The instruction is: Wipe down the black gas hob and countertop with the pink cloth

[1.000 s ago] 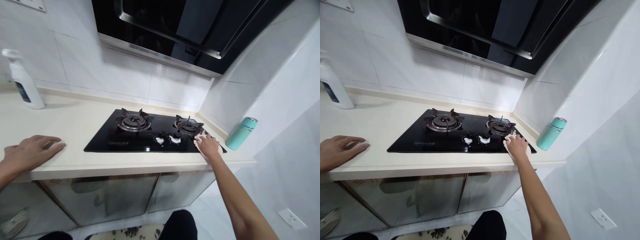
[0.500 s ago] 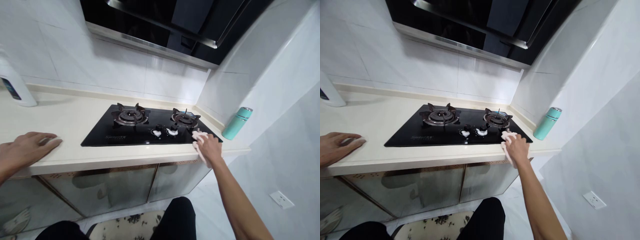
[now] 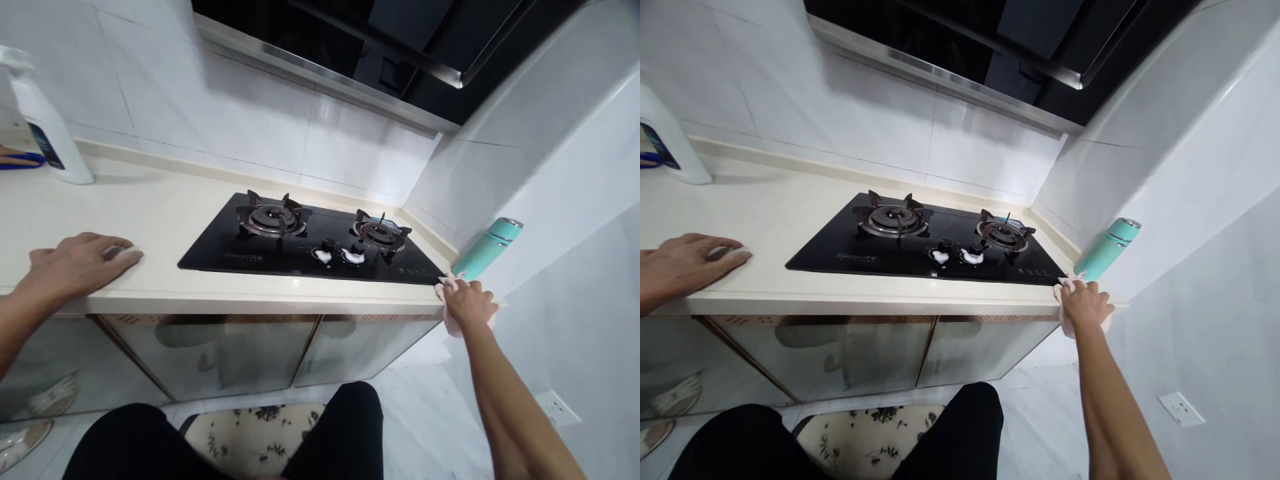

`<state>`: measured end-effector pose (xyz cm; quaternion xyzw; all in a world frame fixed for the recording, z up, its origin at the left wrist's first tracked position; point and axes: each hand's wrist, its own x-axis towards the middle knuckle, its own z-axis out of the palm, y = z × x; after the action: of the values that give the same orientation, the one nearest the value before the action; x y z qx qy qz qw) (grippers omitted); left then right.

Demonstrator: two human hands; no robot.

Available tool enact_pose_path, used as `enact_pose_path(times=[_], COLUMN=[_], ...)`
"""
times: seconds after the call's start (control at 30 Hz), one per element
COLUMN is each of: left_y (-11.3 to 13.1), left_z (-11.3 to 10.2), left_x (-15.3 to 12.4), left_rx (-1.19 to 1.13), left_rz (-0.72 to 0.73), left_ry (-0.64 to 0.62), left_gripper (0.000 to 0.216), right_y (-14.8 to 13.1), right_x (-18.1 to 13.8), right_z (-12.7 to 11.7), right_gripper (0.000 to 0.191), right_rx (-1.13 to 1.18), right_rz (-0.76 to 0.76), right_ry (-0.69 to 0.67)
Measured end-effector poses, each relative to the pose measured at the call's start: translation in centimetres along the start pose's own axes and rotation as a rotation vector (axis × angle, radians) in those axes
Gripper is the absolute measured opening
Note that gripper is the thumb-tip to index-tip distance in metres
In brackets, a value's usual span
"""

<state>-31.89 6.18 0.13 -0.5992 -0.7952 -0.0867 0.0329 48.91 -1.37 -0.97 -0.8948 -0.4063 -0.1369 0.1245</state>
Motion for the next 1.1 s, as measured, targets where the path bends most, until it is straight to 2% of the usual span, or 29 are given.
enact_pose_path(times=[0.17, 0.4, 0.5, 0.6, 0.7, 0.8, 0.9, 1.03, 1.1], left_y=[0.3, 0.9, 1.0, 1.1, 1.3, 1.4, 1.4, 1.3, 1.3], left_z=[-0.3, -1.0, -1.0, -1.2, -1.5, -1.8, -1.9, -1.7, -1.5], left_x=[-0.5, -1.6, -1.7, -1.7, -1.9, -2.1, -2.1, -1.8, -1.7], left_rx=[0.006, -0.044, -0.056, -0.052, -0.034, -0.019, -0.01, -0.005, -0.015], left_rz=[-0.015, 0.027, 0.025, 0.012, 0.004, 0.007, -0.001, -0.002, 0.001], left_ry=[-0.022, -0.002, 0.01, -0.002, -0.022, -0.041, -0.057, -0.045, -0.036], left_gripper=[0.086, 0.073, 0.072, 0.073, 0.075, 0.078, 0.079, 0.079, 0.078], right_y=[-4.9, -12.6, -16.5, -20.1, -21.9, -20.6, -16.3, -8.3, -4.3], right_x=[-7.0, -16.4, -20.5, -24.7, -26.9, -25.6, -21.1, -13.8, -10.4], right_z=[0.6, 1.5, 1.3, 1.2, 2.0, 3.6, 5.5, 7.1, 7.1], right_gripper=[0.041, 0.028, 0.024, 0.021, 0.029, 0.051, 0.062, 0.054, 0.045], right_rx=[0.093, 0.4, 0.551, 0.729, 0.839, 0.818, 0.741, 0.574, 0.482], right_rz=[-0.163, -0.37, -0.56, -0.754, -0.899, -0.991, -0.994, -0.931, -0.815], right_ry=[0.249, 0.594, 0.65, 0.65, 0.669, 0.757, 0.843, 0.88, 0.773])
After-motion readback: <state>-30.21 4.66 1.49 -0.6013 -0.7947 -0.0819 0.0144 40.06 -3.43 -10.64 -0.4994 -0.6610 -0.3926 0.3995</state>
